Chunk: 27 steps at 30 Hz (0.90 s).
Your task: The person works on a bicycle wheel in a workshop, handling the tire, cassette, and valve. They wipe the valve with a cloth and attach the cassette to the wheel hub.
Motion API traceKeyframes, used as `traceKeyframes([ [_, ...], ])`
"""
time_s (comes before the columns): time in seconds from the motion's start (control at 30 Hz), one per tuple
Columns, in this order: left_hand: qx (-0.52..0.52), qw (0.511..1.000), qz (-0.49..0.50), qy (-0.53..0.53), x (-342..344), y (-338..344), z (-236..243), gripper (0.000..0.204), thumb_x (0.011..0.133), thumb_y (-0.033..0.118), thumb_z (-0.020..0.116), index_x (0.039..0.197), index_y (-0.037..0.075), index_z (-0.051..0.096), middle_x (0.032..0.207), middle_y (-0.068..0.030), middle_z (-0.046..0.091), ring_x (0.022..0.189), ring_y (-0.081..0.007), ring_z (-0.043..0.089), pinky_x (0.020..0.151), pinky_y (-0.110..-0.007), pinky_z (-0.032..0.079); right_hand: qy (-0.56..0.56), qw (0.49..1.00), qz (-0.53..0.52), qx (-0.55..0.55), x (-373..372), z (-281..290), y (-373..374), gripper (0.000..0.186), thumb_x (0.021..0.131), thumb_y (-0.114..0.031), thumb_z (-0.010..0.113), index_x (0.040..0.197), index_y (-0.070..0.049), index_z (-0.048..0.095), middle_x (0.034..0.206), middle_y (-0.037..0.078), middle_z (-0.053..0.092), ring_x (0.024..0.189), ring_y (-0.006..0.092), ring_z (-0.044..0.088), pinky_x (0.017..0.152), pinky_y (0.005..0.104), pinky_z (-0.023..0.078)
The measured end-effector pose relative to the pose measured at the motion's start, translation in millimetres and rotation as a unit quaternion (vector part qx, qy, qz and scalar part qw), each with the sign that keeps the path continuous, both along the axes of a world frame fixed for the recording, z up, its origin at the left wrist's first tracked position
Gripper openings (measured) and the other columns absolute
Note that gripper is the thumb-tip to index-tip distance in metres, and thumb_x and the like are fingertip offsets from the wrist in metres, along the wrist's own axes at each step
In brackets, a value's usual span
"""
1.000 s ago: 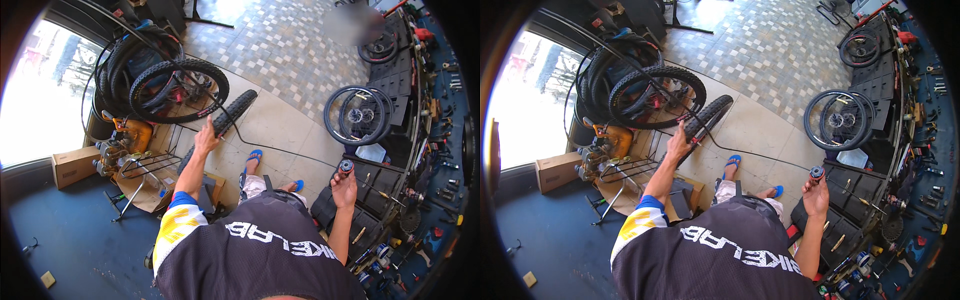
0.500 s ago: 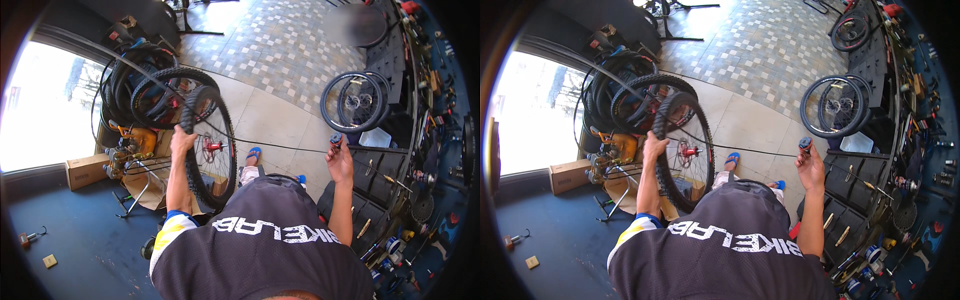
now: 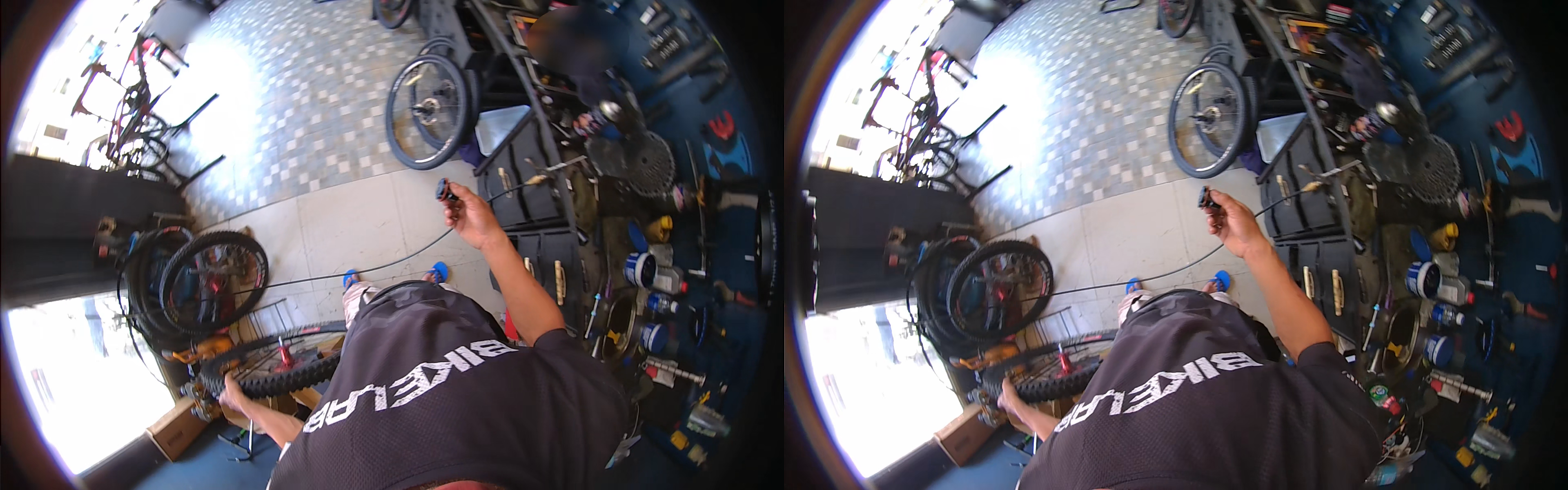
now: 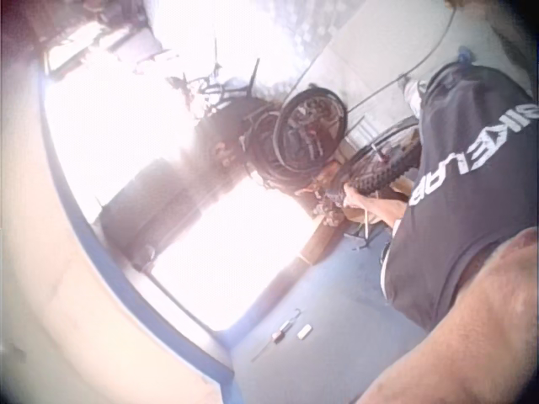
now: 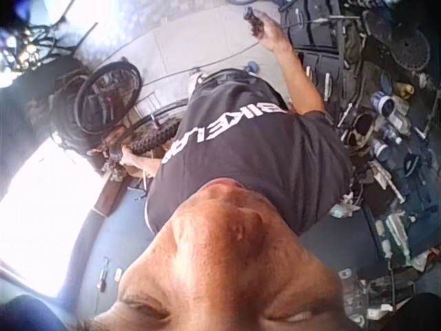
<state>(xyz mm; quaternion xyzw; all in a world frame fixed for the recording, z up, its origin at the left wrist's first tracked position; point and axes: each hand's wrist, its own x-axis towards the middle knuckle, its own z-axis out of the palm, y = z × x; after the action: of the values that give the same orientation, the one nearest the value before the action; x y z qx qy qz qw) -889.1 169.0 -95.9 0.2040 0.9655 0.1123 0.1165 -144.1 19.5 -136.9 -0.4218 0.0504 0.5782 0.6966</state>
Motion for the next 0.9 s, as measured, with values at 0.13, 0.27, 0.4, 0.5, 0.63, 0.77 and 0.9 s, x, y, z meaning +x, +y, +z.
traceKeyframes([
  [0.13,0.086,0.994,0.06,0.038,28,-54,41,0.103,0.064,0.06,0.089,0.135,-0.009,0.059,0.129,-0.0283,0.069,0.112,-0.0422,0.07,0.102,-0.047,0.056,-0.022,0.999,0.006,-0.029,26,-6,-24,0.021,0.101,-0.033,0.073,0.107,-0.013,0.069,0.088,0.001,0.068,0.069,0.0093,0.061,0.059,0.0273,0.051],
  [0.27,0.124,0.983,-0.014,0.133,1,-101,88,0.112,0.069,0.064,0.087,0.142,-0.014,0.054,0.137,-0.0333,0.064,0.122,-0.0439,0.065,0.108,-0.047,0.052,-0.055,0.997,0.045,-0.01,42,-3,-22,0.022,0.102,-0.033,0.072,0.106,-0.012,0.068,0.088,0.0,0.066,0.071,0.0086,0.061,0.06,0.0257,0.051],
  [0.4,0.198,0.946,-0.175,0.188,-3,-113,156,0.111,0.079,0.059,0.085,0.15,-0.016,0.045,0.143,-0.0358,0.059,0.13,-0.0445,0.061,0.113,-0.046,0.046,-0.118,0.989,0.084,0.029,46,0,-9,0.021,0.103,-0.033,0.072,0.107,-0.012,0.068,0.089,-0.001,0.066,0.074,0.0077,0.061,0.063,0.025,0.051],
  [0.5,0.193,0.887,-0.321,0.269,49,-98,215,0.09,0.089,0.042,0.082,0.157,-0.004,0.043,0.142,-0.0288,0.063,0.127,-0.0389,0.063,0.11,-0.044,0.048,-0.136,0.986,0.072,0.062,36,5,-4,0.029,0.098,-0.035,0.076,0.109,-0.01,0.067,0.091,0.0,0.067,0.073,0.0081,0.061,0.06,0.0244,0.049],
  [0.63,0.279,0.808,-0.519,0.019,198,-64,267,0.077,0.094,0.012,0.077,0.162,0.004,0.04,0.137,-0.0215,0.064,0.12,-0.0271,0.063,0.106,-0.038,0.049,-0.113,0.99,0.021,0.085,26,1,-24,0.025,0.101,-0.032,0.073,0.11,-0.01,0.066,0.091,0.0,0.068,0.073,0.0084,0.061,0.062,0.0251,0.05],
  [0.77,0.211,0.732,-0.64,-0.101,307,-31,305,0.083,0.09,0.009,0.077,0.164,0.008,0.039,0.147,-0.0182,0.059,0.126,-0.0251,0.06,0.11,-0.037,0.046,-0.082,0.991,-0.06,0.09,18,-11,-63,0.018,0.104,-0.028,0.068,0.11,-0.011,0.067,0.092,0.001,0.069,0.072,0.0087,0.061,0.064,0.026,0.051],
  [0.9,0.236,0.616,-0.743,-0.113,371,-2,337,0.085,0.088,0.012,0.078,0.164,0.01,0.04,0.151,-0.0174,0.058,0.128,-0.0241,0.06,0.11,-0.036,0.045,-0.074,0.985,-0.15,0.047,21,-27,-103,0.018,0.105,-0.028,0.067,0.111,-0.011,0.069,0.092,0.001,0.07,0.071,0.0093,0.061,0.062,0.0266,0.051],
])
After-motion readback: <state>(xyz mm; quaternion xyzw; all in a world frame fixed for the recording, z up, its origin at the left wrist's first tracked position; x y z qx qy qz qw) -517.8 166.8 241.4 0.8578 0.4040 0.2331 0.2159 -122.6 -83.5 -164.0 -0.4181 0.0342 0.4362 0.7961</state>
